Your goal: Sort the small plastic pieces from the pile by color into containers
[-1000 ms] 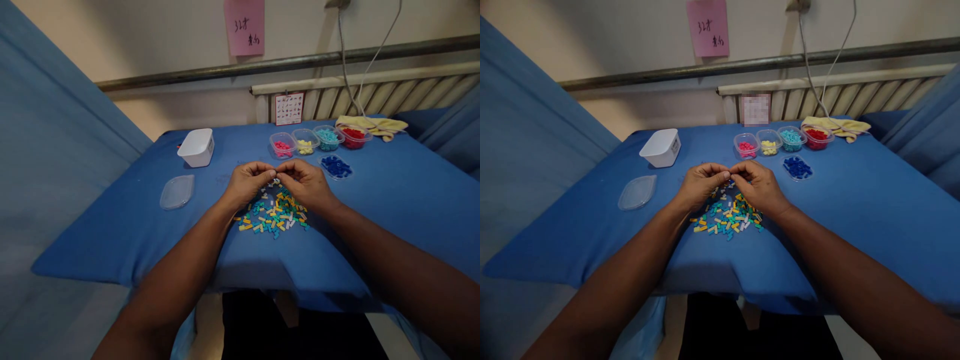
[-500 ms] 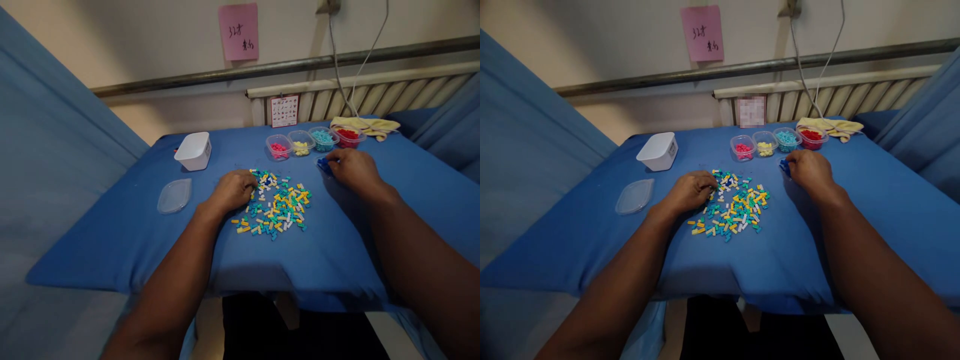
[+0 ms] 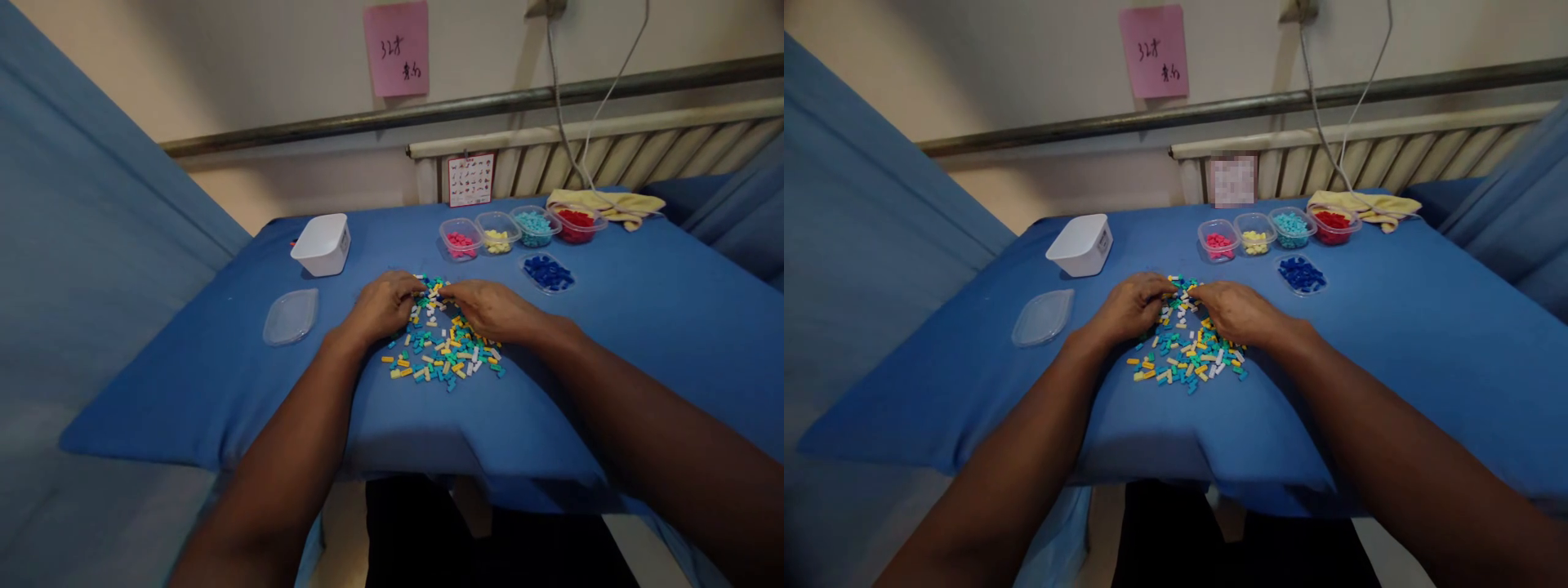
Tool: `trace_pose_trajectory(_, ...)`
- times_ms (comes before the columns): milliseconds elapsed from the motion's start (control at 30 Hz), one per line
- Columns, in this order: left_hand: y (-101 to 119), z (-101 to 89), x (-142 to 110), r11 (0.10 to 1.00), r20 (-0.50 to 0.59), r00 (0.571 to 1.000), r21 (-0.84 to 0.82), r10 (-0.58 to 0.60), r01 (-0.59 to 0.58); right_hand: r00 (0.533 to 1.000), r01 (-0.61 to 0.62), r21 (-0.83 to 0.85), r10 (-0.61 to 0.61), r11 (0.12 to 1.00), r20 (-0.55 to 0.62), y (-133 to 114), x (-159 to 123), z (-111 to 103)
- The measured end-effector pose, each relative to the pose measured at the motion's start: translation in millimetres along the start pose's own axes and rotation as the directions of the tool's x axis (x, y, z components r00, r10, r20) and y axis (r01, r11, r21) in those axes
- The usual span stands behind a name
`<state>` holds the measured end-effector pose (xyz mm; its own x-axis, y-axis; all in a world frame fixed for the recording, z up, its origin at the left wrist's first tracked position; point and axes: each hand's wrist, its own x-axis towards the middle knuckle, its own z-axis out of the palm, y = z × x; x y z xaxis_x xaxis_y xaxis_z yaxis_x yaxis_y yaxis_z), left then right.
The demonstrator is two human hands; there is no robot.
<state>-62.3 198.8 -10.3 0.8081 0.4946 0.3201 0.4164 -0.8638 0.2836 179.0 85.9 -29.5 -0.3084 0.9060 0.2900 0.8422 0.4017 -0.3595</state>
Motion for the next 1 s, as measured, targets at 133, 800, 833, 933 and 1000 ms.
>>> trace_pose_trajectory(133,3.2,1.5,0.1,0.997,0.076,0.994,-0.028,0.079,-0.077,0.999,-0.039,-0.025,0.038,0.999,-0.017,2.5,-1.6,-4.5)
trace_pose_trajectory(800,18.9,6.1,5.3,0.986,0.083,0.992,-0.143,0.096,-0.084,0.996,-0.08,0.013,0.081,0.997,-0.042,0.1,7.5,2.4)
trace_pose_trajectory(833,19.7,5.4,4.9,0.987,0.069,0.995,-0.15,0.072,-0.061,0.994,-0.099,0.015,0.099,0.995,-0.039,-0.1,8.4,2.6)
trace_pose_trajectory(933,18.6,2.1,2.9,0.989,-0.04,0.999,-0.145,-0.02,0.014,0.99,-0.128,0.063,0.131,0.99,-0.042,0.1,8.2,1.0)
trace_pose_trajectory(1000,16.0,2.6,1.9,0.992,-0.08,0.997,-0.128,-0.016,0.006,0.988,-0.144,0.099,0.148,0.985,-0.038,0.2,6.7,-0.9)
